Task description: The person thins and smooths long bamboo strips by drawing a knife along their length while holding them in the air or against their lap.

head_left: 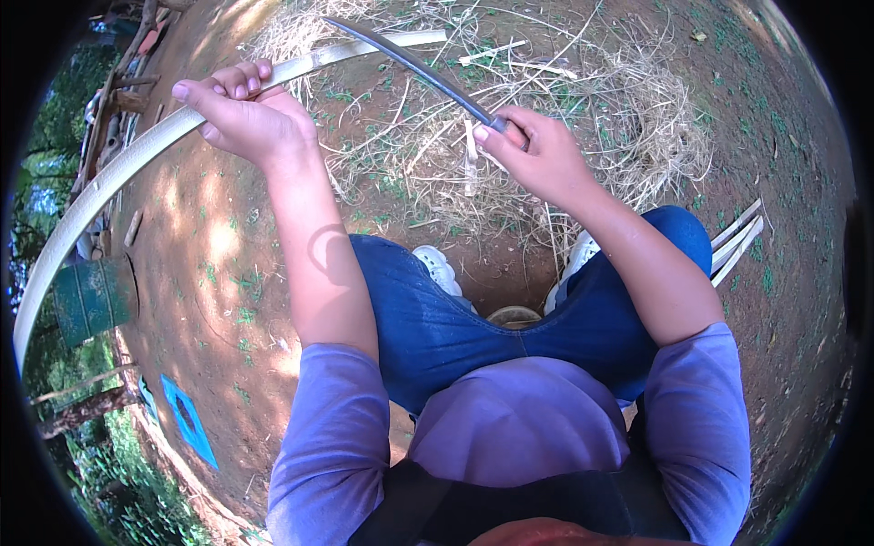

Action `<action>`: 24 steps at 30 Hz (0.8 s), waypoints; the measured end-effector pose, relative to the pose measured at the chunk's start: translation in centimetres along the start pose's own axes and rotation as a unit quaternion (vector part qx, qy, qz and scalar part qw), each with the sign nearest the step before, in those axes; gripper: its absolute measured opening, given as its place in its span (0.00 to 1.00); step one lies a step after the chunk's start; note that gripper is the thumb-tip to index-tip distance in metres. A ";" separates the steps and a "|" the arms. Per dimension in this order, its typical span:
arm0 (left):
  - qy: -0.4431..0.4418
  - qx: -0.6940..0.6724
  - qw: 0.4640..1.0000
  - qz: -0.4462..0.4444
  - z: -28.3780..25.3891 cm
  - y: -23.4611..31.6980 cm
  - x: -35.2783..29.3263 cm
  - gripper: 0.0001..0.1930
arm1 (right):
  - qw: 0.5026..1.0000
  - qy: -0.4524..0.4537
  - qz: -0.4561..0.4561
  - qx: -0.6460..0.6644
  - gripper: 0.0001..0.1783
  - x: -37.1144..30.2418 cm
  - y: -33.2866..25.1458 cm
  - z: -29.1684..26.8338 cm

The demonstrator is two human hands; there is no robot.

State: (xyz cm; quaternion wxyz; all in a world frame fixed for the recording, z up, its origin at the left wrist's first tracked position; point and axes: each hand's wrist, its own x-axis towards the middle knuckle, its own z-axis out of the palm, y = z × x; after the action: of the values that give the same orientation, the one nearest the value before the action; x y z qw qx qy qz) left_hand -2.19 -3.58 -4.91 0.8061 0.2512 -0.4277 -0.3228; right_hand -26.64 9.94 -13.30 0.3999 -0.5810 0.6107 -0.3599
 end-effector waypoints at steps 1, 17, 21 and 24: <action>0.015 0.003 1.000 0.004 -0.3 0.0 0.4 0.25 | 1.000 -0.008 0.005 -0.007 0.23 -0.1 0.2 -0.7; 0.014 -0.006 1.000 0.008 -0.5 0.2 0.8 0.22 | 0.998 -0.002 0.052 -0.027 0.25 0.7 1.9 -0.5; -0.006 -0.034 0.999 -0.008 0.0 0.1 0.6 0.23 | 0.998 -0.015 0.065 -0.021 0.27 1.4 3.2 -0.7; -0.022 -0.044 0.999 -0.006 0.1 0.2 0.6 0.24 | 0.999 -0.002 0.053 -0.008 0.28 1.4 3.3 -0.6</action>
State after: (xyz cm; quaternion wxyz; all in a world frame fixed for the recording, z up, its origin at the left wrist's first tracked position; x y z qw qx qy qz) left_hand -1.95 -3.94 -4.41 0.8046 0.2115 -0.4293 -0.3516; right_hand -28.58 8.74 -16.13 0.4154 -0.5516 0.6428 -0.3317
